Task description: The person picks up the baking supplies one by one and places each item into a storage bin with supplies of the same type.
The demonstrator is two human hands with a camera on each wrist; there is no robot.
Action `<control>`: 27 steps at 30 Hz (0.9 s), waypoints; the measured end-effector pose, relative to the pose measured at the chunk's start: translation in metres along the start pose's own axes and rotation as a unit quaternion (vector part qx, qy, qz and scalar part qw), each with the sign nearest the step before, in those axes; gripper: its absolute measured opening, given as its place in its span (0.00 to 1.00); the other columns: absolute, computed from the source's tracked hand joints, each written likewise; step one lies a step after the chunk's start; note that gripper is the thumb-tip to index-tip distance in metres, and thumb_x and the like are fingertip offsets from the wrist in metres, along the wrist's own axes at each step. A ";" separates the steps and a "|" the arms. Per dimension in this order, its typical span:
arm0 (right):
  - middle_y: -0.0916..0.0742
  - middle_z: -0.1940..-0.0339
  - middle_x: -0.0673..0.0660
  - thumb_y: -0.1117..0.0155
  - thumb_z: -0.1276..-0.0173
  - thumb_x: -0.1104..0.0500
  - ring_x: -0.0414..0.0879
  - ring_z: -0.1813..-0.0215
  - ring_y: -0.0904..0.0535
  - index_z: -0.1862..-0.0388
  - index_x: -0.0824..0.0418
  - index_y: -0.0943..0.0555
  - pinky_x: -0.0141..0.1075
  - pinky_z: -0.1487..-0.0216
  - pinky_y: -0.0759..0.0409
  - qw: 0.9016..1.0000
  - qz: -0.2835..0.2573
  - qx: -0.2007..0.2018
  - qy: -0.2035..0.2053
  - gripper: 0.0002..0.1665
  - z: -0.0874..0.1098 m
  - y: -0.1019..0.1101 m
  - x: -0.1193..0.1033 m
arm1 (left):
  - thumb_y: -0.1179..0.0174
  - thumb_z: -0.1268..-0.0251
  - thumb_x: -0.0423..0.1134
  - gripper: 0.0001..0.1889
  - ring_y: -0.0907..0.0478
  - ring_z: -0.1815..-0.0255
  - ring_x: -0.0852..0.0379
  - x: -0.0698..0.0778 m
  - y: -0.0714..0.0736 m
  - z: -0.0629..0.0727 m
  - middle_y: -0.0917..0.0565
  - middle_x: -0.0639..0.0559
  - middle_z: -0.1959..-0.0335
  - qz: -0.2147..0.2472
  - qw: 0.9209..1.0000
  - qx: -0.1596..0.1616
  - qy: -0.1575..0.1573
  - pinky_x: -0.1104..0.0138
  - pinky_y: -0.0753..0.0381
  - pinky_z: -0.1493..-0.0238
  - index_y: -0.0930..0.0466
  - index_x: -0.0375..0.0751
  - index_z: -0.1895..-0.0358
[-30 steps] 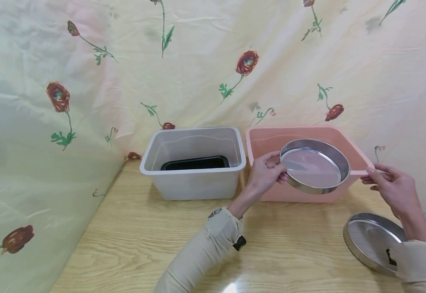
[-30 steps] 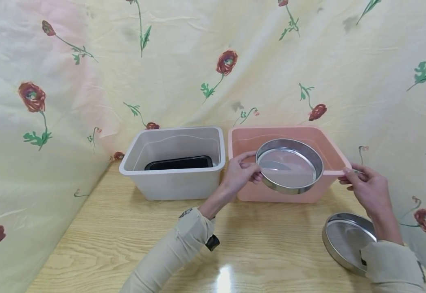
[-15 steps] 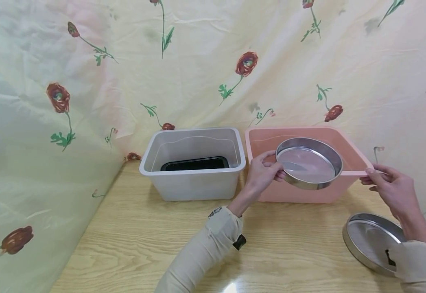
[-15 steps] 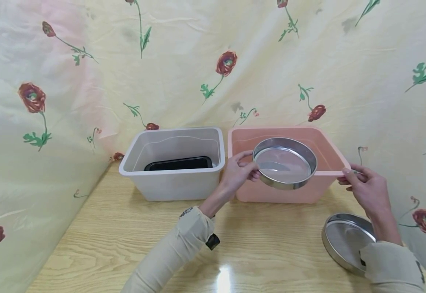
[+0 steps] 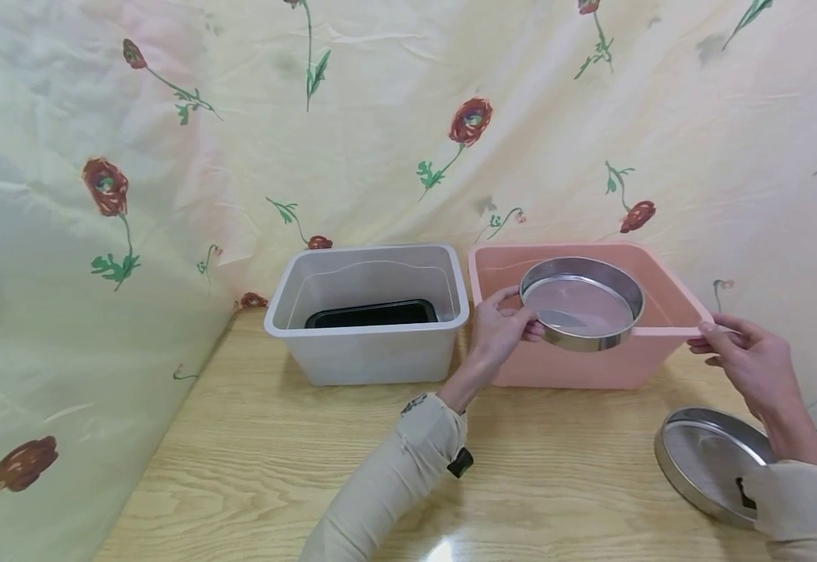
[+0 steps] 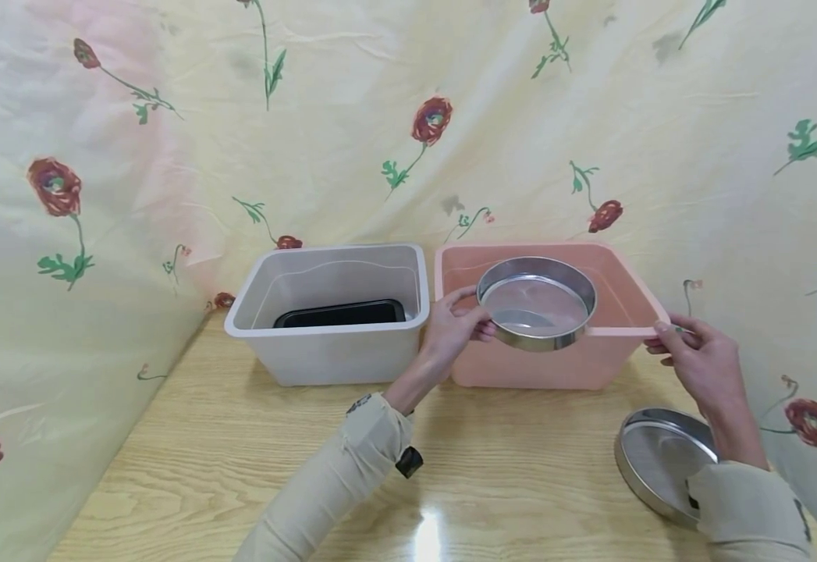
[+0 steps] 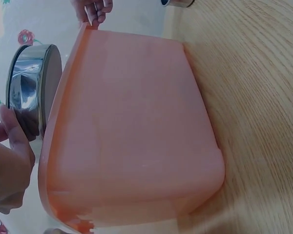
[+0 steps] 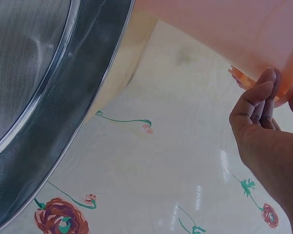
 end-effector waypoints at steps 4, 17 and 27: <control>0.11 0.71 0.37 0.42 0.19 0.62 0.30 0.69 0.15 0.53 0.37 0.21 0.22 0.70 0.19 1.000 -0.008 0.001 -0.001 0.16 0.000 0.000 0.000 | 0.42 0.35 0.19 0.23 0.20 0.82 0.60 -0.001 0.000 -0.002 0.17 0.47 0.80 0.008 1.000 0.005 0.000 0.73 0.16 0.75 0.25 0.28 0.35; 0.10 0.70 0.39 0.41 0.20 0.62 0.31 0.69 0.14 0.53 0.39 0.20 0.22 0.70 0.19 0.999 -0.031 -0.006 -0.004 0.14 -0.001 -0.001 0.001 | 0.42 0.36 0.19 0.25 0.20 0.82 0.61 0.004 0.000 -0.005 0.15 0.44 0.79 0.002 0.999 0.024 -0.023 0.69 0.13 0.74 0.25 0.27 0.34; 0.10 0.70 0.40 0.41 0.20 0.64 0.31 0.68 0.14 0.53 0.40 0.19 0.22 0.70 0.19 0.999 -0.046 -0.007 -0.007 0.15 0.001 -0.002 -0.001 | 0.42 0.35 0.19 0.25 0.20 0.83 0.61 0.006 0.001 -0.008 0.15 0.42 0.78 0.006 0.999 0.034 -0.039 0.70 0.14 0.74 0.27 0.26 0.34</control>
Point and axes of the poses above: each hand's wrist, its own z-axis away from the middle knuckle, its own y-axis out of the back of the hand, x = y × z, the point moved 8 cm from there along -z, towards the middle knuckle
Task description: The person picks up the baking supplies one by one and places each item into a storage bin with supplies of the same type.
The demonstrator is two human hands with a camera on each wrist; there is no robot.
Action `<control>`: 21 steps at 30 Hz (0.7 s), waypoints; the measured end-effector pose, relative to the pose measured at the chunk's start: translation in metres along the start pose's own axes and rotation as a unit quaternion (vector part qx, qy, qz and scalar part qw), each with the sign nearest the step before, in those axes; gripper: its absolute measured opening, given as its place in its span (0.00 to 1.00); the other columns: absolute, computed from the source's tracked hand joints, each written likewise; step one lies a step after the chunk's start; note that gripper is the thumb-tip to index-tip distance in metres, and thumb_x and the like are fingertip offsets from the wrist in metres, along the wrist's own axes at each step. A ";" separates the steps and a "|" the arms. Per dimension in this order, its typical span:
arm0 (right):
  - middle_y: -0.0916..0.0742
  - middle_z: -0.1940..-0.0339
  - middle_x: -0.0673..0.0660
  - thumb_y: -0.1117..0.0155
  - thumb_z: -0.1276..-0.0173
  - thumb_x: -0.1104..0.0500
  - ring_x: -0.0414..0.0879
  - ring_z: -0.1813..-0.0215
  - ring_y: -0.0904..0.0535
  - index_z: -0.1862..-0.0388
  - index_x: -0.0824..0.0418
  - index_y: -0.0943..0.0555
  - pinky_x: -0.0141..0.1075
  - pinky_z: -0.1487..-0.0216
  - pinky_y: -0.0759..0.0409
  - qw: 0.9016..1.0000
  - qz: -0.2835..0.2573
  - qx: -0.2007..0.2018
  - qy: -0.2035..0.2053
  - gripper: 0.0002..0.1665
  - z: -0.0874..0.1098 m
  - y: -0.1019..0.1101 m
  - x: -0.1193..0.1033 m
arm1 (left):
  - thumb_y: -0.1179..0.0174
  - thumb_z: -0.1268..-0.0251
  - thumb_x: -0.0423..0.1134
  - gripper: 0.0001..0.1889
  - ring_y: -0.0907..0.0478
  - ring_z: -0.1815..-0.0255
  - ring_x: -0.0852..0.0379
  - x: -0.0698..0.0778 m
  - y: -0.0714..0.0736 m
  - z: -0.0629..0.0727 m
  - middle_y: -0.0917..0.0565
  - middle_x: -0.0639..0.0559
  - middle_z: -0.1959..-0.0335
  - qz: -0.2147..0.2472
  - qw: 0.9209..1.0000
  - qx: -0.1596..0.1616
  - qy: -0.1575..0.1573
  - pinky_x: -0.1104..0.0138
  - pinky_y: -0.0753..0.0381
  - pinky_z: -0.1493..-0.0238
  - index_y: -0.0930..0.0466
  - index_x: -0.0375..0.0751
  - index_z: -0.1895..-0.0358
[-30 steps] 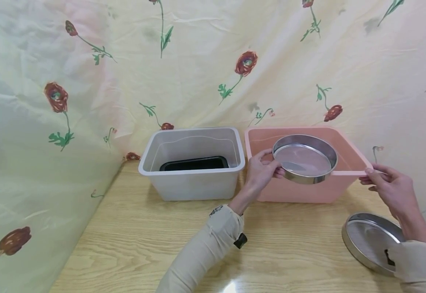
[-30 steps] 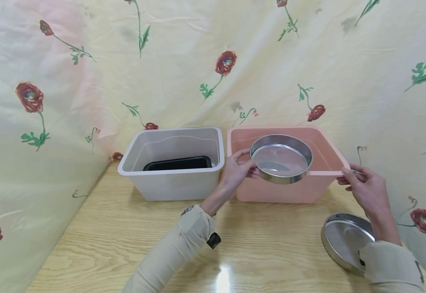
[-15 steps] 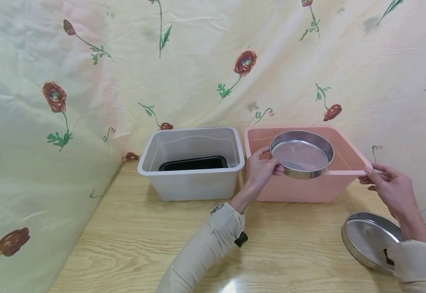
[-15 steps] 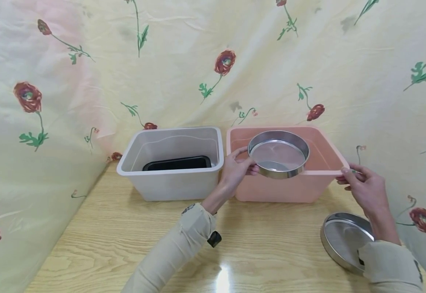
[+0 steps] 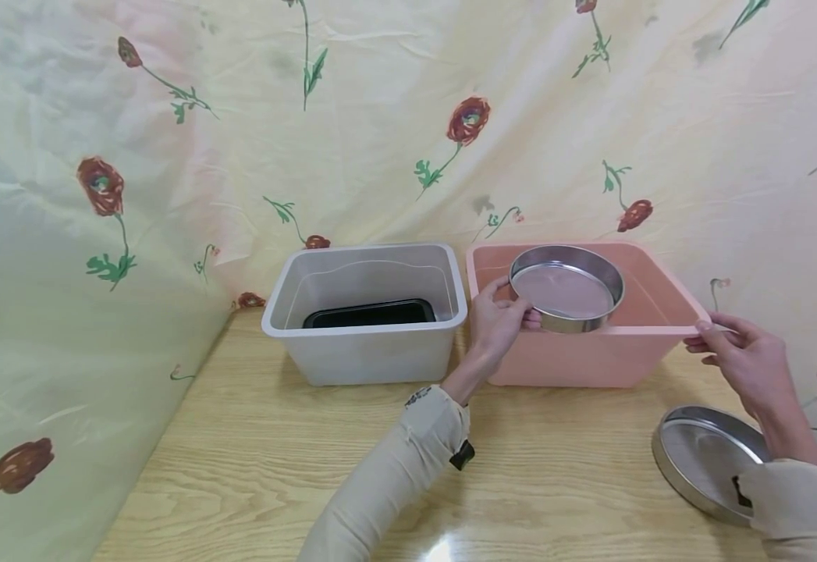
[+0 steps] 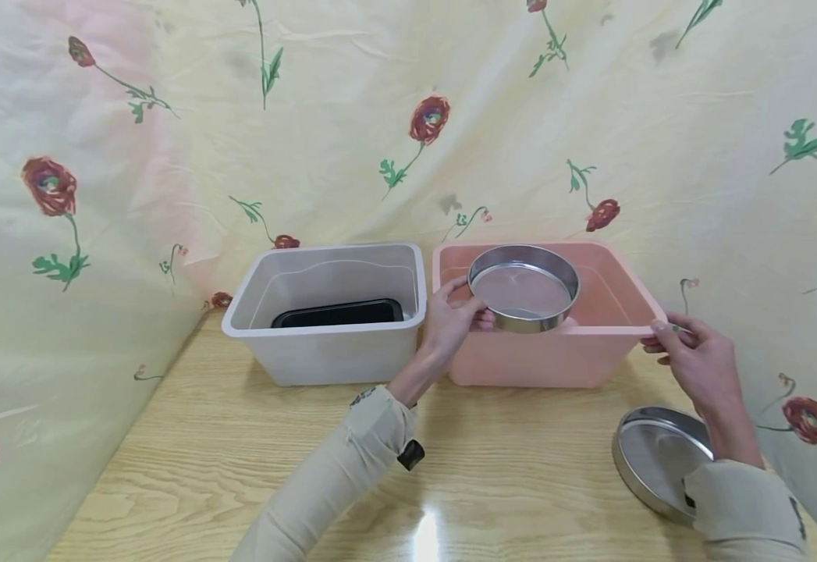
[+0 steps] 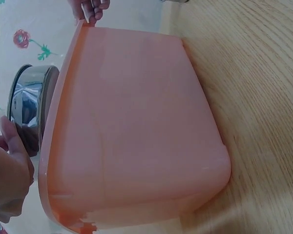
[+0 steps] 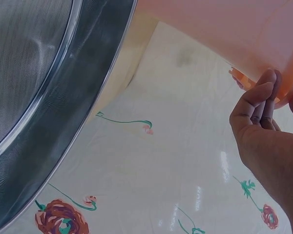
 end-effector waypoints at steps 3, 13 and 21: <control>0.10 0.70 0.40 0.42 0.19 0.64 0.31 0.68 0.14 0.53 0.40 0.20 0.22 0.70 0.19 1.000 0.002 -0.001 -0.002 0.15 0.001 -0.001 -0.001 | 0.42 0.34 0.20 0.24 0.20 0.82 0.61 -0.001 0.000 0.000 0.14 0.41 0.78 -0.005 1.000 0.008 -0.001 0.70 0.13 0.73 0.26 0.26 0.34; 0.10 0.71 0.39 0.43 0.19 0.64 0.31 0.69 0.14 0.53 0.40 0.20 0.22 0.70 0.19 1.000 0.013 0.004 0.014 0.16 -0.001 0.001 0.000 | 0.41 0.35 0.20 0.24 0.19 0.81 0.62 -0.002 0.000 -0.002 0.13 0.41 0.77 0.004 1.000 0.030 -0.006 0.69 0.13 0.71 0.26 0.27 0.34; 0.10 0.70 0.40 0.43 0.19 0.64 0.31 0.69 0.14 0.53 0.41 0.20 0.22 0.70 0.19 1.000 0.009 0.005 0.015 0.15 -0.002 0.002 0.001 | 0.42 0.36 0.18 0.24 0.19 0.81 0.61 -0.001 -0.003 -0.003 0.14 0.39 0.77 0.019 0.999 0.030 -0.014 0.70 0.13 0.73 0.25 0.25 0.36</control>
Point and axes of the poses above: each hand's wrist, its own z-axis away from the middle knuckle, its own y-axis out of the back of the hand, x = y × z, the point moved 8 cm from there along -z, towards the middle knuckle
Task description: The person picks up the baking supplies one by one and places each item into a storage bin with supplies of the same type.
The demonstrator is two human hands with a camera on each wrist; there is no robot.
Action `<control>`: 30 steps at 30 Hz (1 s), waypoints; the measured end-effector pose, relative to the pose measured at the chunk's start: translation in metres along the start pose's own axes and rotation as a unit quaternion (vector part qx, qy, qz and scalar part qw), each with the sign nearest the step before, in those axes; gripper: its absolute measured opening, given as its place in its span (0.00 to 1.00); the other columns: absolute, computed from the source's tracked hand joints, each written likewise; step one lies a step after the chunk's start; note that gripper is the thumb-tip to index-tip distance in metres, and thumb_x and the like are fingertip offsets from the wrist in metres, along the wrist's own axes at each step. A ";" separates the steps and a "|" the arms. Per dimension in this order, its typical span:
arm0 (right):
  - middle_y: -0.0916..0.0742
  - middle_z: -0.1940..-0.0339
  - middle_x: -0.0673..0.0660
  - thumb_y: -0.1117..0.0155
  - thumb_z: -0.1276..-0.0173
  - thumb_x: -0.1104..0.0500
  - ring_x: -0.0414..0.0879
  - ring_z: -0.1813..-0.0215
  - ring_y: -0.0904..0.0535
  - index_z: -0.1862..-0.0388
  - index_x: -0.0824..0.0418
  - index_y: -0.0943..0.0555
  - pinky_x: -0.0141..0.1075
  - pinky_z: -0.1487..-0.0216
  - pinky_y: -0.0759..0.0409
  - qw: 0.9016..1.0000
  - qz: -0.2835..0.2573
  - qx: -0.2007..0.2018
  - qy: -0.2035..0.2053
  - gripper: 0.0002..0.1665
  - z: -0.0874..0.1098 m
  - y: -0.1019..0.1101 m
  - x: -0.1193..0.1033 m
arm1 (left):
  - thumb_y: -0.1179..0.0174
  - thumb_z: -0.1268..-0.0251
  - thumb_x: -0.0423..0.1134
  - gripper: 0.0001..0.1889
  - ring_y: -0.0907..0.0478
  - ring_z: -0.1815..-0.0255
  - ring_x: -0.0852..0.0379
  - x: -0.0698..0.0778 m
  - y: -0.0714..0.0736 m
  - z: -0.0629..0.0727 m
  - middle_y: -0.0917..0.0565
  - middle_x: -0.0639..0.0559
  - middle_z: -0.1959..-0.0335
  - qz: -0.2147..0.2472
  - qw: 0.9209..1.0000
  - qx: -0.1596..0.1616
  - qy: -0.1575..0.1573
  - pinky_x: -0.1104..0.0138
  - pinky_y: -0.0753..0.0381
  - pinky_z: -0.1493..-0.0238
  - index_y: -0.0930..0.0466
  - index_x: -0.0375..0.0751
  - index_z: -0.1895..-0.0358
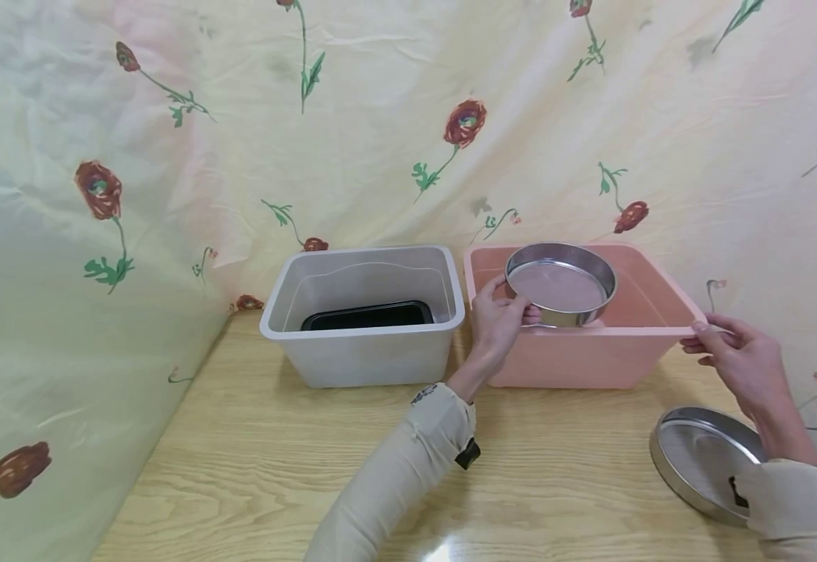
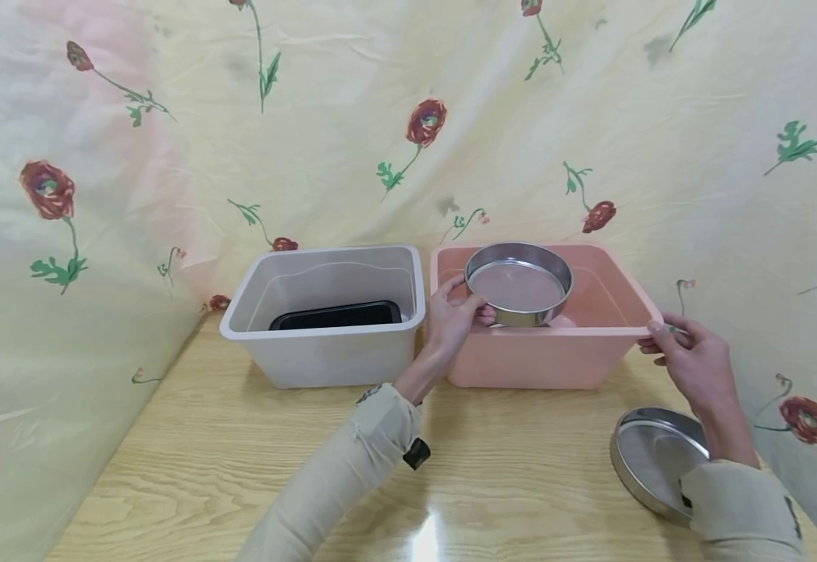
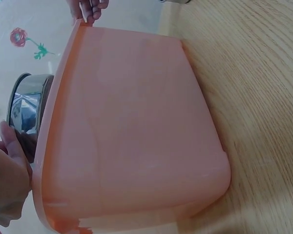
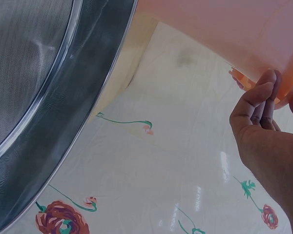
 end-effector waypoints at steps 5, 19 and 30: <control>0.10 0.71 0.39 0.43 0.19 0.64 0.31 0.69 0.14 0.53 0.41 0.21 0.22 0.70 0.19 1.000 -0.001 0.001 -0.003 0.14 -0.001 -0.001 -0.001 | 0.42 0.36 0.18 0.24 0.19 0.81 0.61 -0.002 0.001 -0.001 0.14 0.40 0.77 -0.007 1.000 0.006 -0.005 0.66 0.11 0.71 0.25 0.26 0.35; 0.11 0.70 0.38 0.44 0.19 0.64 0.30 0.68 0.15 0.53 0.40 0.21 0.22 0.70 0.19 1.000 0.022 0.002 -0.003 0.15 0.001 -0.003 0.000 | 0.43 0.33 0.20 0.23 0.14 0.76 0.53 -0.005 -0.004 -0.007 0.13 0.40 0.75 -0.035 0.999 -0.007 0.021 0.61 0.10 0.66 0.23 0.28 0.35; 0.11 0.70 0.37 0.42 0.19 0.62 0.30 0.68 0.15 0.52 0.39 0.22 0.22 0.70 0.19 0.999 0.035 -0.004 -0.010 0.14 0.000 -0.002 0.002 | 0.47 0.30 0.19 0.17 0.11 0.64 0.39 -0.010 -0.006 -0.002 0.12 0.33 0.68 0.007 0.994 -0.089 0.068 0.65 0.11 0.65 0.17 0.28 0.43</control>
Point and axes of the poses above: each hand's wrist, its own z-axis away from the middle knuckle, its own y-axis out of the back of the hand, x = y × z, the point moved 8 cm from there along -z, towards the middle knuckle
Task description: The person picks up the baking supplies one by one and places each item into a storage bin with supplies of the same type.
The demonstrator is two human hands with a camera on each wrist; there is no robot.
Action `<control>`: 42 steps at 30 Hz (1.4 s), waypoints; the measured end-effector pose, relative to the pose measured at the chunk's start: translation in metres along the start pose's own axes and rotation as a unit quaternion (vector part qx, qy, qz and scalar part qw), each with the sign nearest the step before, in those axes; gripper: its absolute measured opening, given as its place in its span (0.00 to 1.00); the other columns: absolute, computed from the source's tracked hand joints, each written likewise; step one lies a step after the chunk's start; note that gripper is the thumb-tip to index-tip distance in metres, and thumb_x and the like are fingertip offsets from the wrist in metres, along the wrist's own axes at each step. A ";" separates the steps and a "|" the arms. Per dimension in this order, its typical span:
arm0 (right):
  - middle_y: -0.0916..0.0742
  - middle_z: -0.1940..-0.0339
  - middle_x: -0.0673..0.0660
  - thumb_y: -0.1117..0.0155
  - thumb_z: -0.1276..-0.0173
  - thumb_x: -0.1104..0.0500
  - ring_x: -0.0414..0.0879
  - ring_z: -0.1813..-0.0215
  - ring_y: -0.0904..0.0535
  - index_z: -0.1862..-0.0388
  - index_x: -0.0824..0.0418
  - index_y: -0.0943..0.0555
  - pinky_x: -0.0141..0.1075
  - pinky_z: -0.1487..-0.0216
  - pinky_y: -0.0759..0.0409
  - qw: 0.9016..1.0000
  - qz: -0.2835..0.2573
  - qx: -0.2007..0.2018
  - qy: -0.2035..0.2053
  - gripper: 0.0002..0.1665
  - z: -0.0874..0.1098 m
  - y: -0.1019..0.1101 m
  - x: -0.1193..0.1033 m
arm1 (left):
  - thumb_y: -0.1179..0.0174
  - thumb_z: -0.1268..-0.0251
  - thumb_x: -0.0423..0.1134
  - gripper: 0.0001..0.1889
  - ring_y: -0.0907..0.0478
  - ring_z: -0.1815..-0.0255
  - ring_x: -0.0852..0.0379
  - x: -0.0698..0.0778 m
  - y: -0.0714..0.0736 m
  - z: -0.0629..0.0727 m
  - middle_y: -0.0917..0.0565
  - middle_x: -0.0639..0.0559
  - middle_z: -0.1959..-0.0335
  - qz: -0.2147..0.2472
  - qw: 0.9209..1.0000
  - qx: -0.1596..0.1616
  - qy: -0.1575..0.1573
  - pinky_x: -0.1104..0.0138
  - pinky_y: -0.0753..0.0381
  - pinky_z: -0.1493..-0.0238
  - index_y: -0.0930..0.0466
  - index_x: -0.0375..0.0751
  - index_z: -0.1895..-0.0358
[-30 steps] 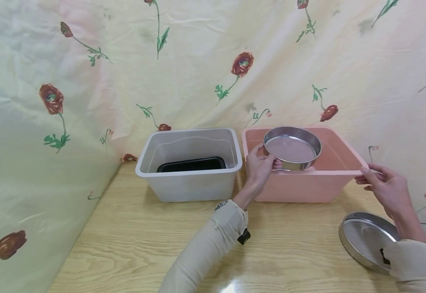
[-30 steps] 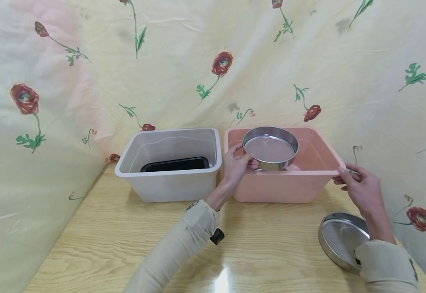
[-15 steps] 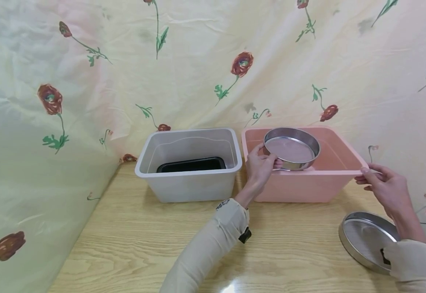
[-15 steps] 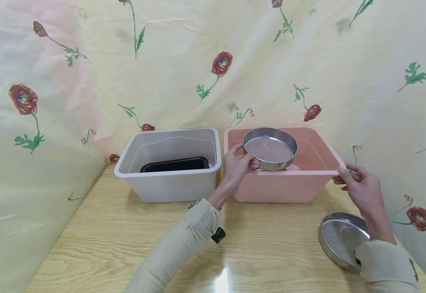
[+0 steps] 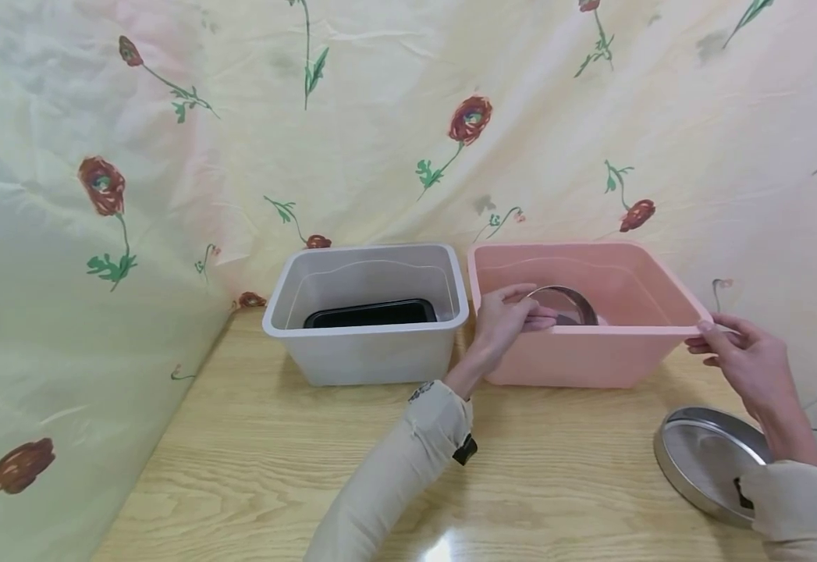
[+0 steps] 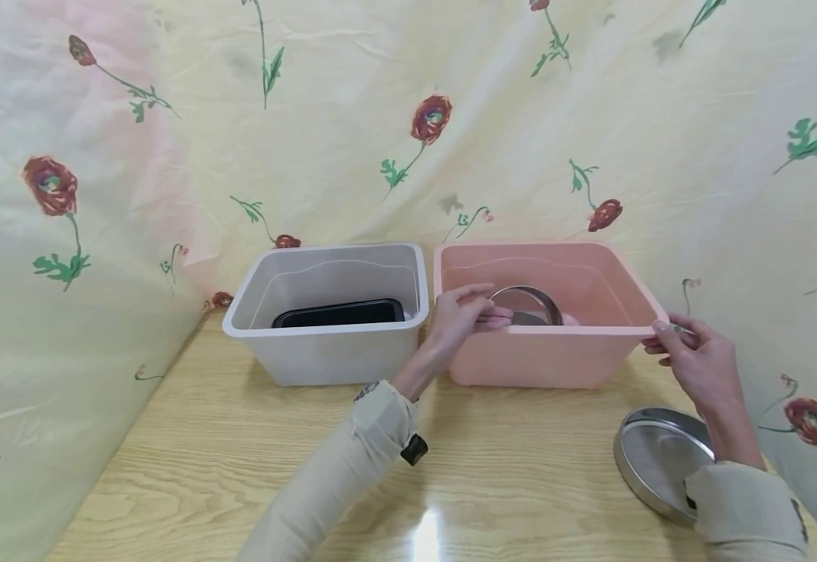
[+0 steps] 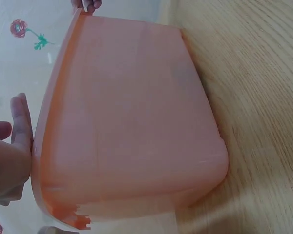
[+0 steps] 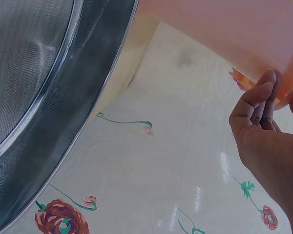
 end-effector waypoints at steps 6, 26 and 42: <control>0.11 0.70 0.37 0.42 0.19 0.61 0.30 0.68 0.15 0.51 0.39 0.22 0.22 0.70 0.19 1.000 0.004 -0.001 -0.001 0.13 -0.001 0.001 0.001 | 0.46 0.30 0.19 0.15 0.13 0.73 0.54 0.003 -0.007 0.007 0.12 0.31 0.66 0.012 0.998 -0.052 -0.029 0.63 0.10 0.65 0.17 0.29 0.44; 0.10 0.71 0.39 0.42 0.19 0.62 0.31 0.69 0.14 0.51 0.41 0.21 0.22 0.70 0.19 1.000 -0.011 0.002 0.002 0.13 0.000 0.001 0.001 | 0.41 0.28 0.22 0.15 0.14 0.72 0.58 -0.004 -0.021 0.026 0.13 0.27 0.62 -0.020 0.989 -0.141 -0.038 0.59 0.10 0.64 0.19 0.27 0.42; 0.11 0.71 0.37 0.42 0.19 0.61 0.30 0.69 0.15 0.51 0.40 0.22 0.22 0.70 0.19 1.000 0.012 0.005 -0.003 0.13 0.000 0.001 0.001 | 0.41 0.27 0.23 0.18 0.14 0.68 0.42 -0.042 -0.041 0.047 0.16 0.22 0.60 -0.014 0.976 -0.217 0.006 0.72 0.16 0.69 0.24 0.25 0.37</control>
Point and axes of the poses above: each hand's wrist, its own z-axis away from the middle knuckle, its own y-axis out of the back of the hand, x = y × z, the point moved 8 cm from there along -z, towards the middle knuckle
